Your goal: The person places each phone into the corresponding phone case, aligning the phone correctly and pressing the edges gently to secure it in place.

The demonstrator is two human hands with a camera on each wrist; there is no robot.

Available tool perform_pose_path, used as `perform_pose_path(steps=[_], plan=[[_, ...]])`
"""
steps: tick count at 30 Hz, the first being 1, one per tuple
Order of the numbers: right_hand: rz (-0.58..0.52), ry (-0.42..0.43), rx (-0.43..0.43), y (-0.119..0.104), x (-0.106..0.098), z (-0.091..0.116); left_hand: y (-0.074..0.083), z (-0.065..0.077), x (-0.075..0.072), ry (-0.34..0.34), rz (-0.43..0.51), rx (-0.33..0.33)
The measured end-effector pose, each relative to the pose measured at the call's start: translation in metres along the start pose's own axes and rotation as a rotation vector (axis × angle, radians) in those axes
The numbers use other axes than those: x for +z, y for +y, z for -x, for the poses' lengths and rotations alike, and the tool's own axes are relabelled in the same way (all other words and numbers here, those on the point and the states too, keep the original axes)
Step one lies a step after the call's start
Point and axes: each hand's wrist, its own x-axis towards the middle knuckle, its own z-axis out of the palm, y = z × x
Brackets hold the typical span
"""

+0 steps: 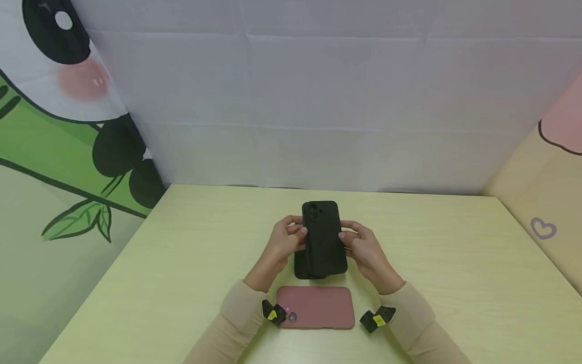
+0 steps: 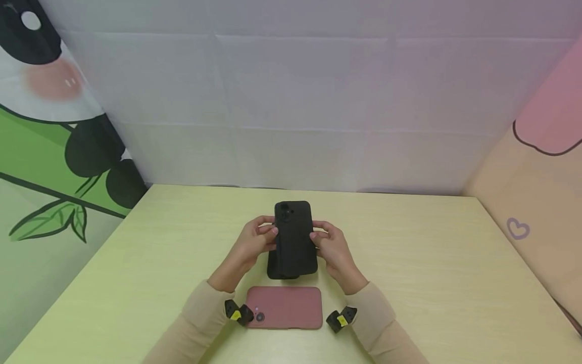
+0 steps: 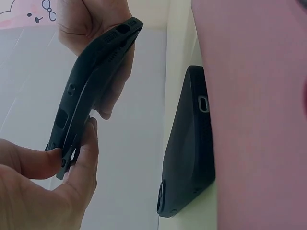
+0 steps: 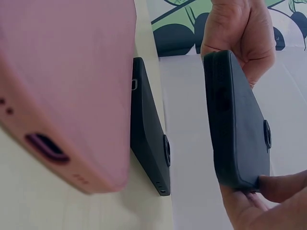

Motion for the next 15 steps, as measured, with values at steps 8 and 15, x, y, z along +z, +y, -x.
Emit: perform_pose_path(steps=[8,15], plan=[[0.014,0.013,0.010,-0.0003,-0.0010,0.0001,0.0032,0.0013,-0.0003,-0.036,0.047,0.000],[-0.016,0.009,0.012,0.0008,-0.0032,-0.0008,0.0030,0.0020,-0.0019,-0.061,0.043,0.006]])
